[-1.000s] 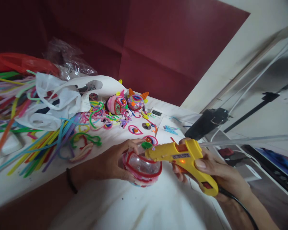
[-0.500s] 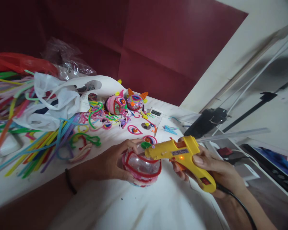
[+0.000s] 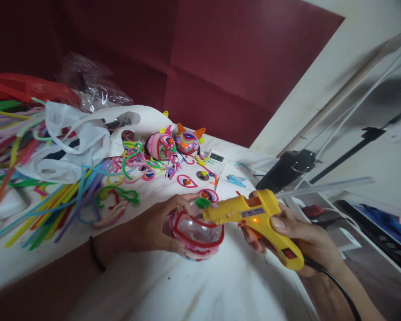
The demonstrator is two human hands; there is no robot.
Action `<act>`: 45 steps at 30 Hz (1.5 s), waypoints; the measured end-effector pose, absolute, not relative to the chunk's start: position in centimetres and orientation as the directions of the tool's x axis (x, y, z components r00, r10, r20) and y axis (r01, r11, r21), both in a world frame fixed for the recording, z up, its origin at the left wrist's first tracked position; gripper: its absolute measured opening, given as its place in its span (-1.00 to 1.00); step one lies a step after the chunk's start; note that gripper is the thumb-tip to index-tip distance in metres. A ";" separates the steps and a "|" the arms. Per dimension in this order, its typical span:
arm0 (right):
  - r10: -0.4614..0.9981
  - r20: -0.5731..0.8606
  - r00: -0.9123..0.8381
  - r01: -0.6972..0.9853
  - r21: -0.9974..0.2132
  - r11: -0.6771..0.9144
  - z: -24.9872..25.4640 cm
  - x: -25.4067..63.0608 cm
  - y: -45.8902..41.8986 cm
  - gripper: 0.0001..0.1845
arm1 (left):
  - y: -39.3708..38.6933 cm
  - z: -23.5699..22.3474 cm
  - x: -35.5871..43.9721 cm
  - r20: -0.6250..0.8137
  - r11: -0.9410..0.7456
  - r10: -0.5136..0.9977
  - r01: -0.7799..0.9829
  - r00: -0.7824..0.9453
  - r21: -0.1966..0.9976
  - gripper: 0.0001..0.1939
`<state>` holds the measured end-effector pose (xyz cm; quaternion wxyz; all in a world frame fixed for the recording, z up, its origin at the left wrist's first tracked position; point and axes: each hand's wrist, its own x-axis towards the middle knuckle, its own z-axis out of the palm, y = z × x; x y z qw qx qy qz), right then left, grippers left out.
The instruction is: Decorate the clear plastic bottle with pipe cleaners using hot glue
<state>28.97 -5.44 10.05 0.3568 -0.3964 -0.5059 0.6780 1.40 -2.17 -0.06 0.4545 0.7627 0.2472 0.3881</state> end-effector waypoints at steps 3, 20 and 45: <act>0.887 -0.173 -0.428 -0.086 -0.969 -0.231 10.0 29.2 -5.5 -0.56 | -2.2 0.1 1.4 0.359 -0.457 0.727 0.023 0.585 0.889 -0.41; 0.873 -0.172 -0.457 -0.032 -0.977 -0.209 10.4 29.8 -5.5 -0.61 | -2.0 -0.2 1.2 0.350 -0.443 0.726 0.014 0.592 0.896 -0.42; 0.890 -0.157 -0.428 -0.054 -0.979 -0.199 9.9 30.4 -6.1 -0.64 | -1.8 -0.7 1.2 0.371 -0.463 0.698 -0.009 0.612 0.886 -0.39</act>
